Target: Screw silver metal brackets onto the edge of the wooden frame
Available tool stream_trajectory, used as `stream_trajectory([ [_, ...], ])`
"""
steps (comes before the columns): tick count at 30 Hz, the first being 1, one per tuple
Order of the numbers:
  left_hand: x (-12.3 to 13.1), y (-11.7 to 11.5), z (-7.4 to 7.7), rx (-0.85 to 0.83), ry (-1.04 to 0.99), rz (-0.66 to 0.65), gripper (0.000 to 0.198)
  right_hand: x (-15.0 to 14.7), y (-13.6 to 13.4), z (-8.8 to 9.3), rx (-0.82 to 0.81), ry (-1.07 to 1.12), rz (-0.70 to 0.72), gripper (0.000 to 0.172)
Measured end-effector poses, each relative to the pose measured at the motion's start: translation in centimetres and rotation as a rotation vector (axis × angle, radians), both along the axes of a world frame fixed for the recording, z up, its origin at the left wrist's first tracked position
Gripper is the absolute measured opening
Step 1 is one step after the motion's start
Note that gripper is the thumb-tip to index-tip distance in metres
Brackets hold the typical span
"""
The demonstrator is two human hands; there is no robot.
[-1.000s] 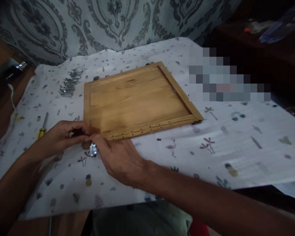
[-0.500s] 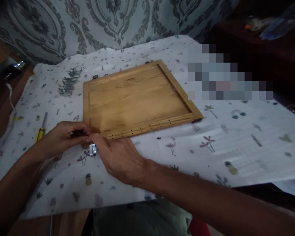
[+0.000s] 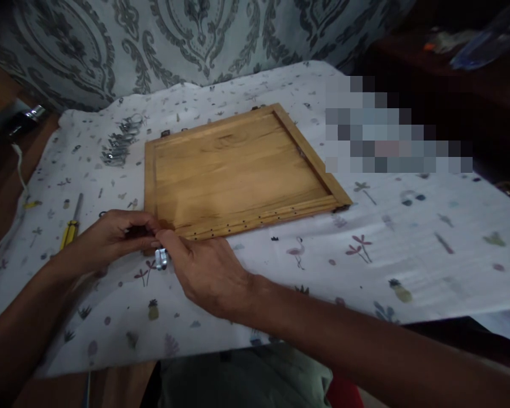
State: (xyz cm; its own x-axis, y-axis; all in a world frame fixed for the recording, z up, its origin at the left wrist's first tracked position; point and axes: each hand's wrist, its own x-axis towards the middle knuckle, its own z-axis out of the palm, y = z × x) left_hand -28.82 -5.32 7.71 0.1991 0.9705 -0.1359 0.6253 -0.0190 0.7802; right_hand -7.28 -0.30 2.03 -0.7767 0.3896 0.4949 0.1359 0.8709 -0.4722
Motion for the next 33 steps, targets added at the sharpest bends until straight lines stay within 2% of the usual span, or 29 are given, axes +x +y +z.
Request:
stream_trajectory([
  [9, -0.8, -0.1, 0.1, 0.029, 0.026, -0.032, 0.015, 0.2, 0.0, 0.1, -0.085, -0.092, 0.022, 0.036],
  [14, -0.6, -1.7, 0.5, 0.126, 0.091, 0.06, 0.024, 0.2, 0.0, 0.1, -0.113, -0.088, 0.017, 0.044],
  [19, 0.7, -4.4, -1.1, 0.254, 0.266, 0.126, 0.057, 0.1, 0.0, 0.2, -0.115, -0.109, 0.03, 0.043],
  [21, 1.2, -5.0, -2.1, 0.269, 0.308, 0.15, 0.061, 0.1, 0.0, 0.2, -0.115, -0.127, 0.024, 0.043],
  [25, 1.6, -5.4, -3.4, 0.311, 0.302, 0.181, 0.054, 0.1, 0.0, 0.1, -0.127, -0.134, 0.029, 0.041],
  [33, 1.7, -5.3, -3.9, 0.329, 0.176, 0.237, 0.04, 0.1, 0.1, -0.1, -0.116, -0.08, 0.023, 0.042],
])
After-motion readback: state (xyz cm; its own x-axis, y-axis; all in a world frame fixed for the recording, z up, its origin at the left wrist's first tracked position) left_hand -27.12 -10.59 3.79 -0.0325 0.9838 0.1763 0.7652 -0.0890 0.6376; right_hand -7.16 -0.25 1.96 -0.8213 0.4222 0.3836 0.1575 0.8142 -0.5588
